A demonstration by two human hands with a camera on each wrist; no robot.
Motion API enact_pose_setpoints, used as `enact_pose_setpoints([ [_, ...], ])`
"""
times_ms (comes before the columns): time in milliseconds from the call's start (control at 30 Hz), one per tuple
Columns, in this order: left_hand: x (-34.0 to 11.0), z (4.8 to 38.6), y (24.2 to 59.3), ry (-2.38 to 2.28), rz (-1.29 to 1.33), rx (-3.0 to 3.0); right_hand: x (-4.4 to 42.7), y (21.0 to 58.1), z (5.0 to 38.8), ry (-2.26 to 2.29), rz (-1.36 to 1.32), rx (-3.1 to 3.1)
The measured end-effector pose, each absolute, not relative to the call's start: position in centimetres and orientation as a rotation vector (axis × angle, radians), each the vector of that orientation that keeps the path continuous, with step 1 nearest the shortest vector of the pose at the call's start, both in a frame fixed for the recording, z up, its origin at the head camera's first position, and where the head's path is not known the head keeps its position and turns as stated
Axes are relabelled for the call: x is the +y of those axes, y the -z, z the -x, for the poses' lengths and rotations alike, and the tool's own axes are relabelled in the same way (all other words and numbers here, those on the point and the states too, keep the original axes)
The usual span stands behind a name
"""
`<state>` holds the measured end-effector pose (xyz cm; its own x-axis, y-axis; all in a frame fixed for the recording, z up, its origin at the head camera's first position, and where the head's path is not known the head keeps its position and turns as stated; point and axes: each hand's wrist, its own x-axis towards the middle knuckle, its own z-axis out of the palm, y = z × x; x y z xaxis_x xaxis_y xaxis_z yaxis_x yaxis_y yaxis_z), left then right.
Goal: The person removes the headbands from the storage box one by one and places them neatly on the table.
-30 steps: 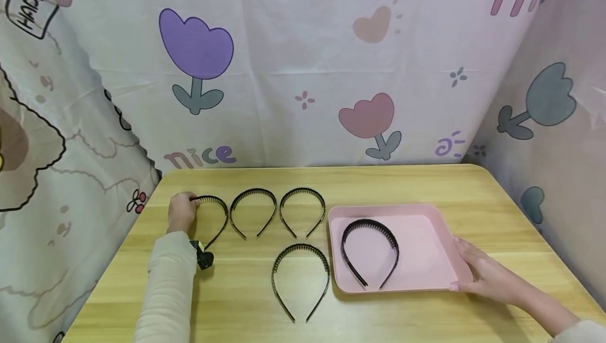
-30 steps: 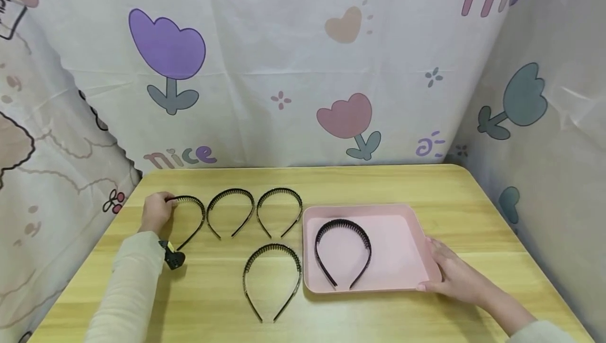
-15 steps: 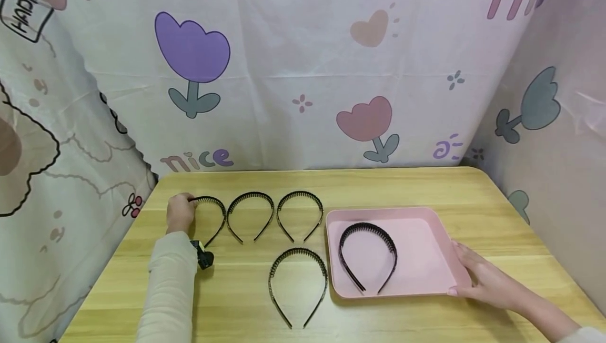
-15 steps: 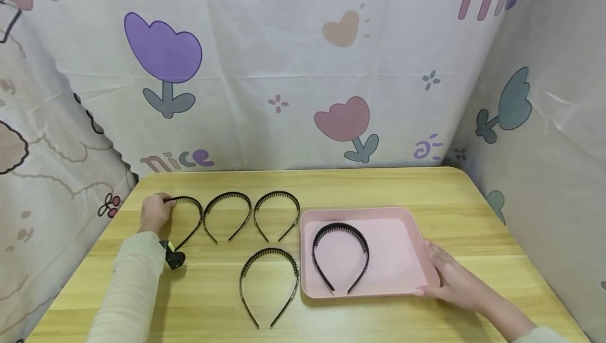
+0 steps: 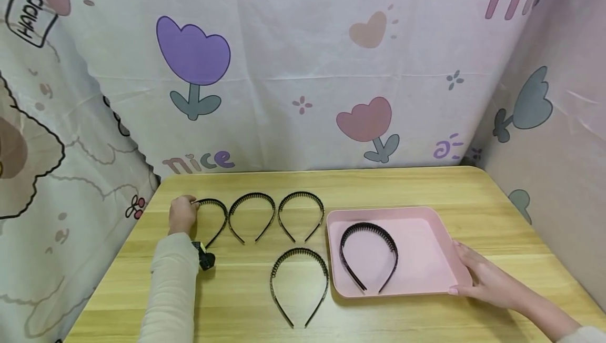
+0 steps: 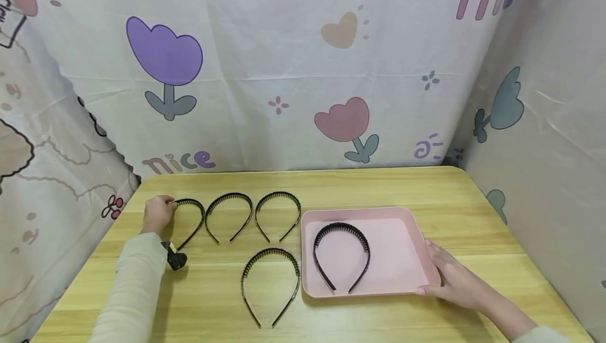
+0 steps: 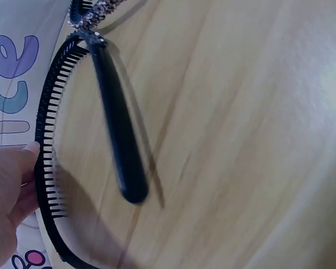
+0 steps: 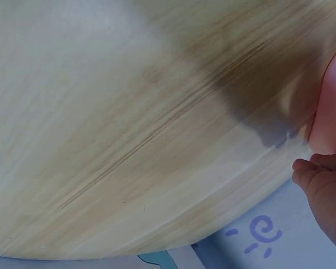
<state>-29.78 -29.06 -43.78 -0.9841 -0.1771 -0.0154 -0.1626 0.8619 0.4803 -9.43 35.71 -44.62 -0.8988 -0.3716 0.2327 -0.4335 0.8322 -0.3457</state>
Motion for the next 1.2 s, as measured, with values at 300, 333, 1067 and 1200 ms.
enact_pose_setpoints([
  [300, -27.9, 28.6, 42.5, 0.811, -0.138, -2.853, 35.8, 44.6, 9.2, -0.596, -0.617, -2.898],
  [333, -27.5, 28.5, 42.3, 0.824, -0.117, -2.83, 35.9, 44.7, 9.2, -0.596, -0.611, -2.906],
  [1067, -22.4, 25.1, 40.3, 1.044, 0.14, -2.692, 35.5, 44.5, 9.4, -0.632, -0.629, -2.927],
  [1200, -21.4, 24.9, 39.6, 1.048, 0.209, -2.689, 35.6, 44.0, 9.5, -0.608, -0.611, -2.942],
])
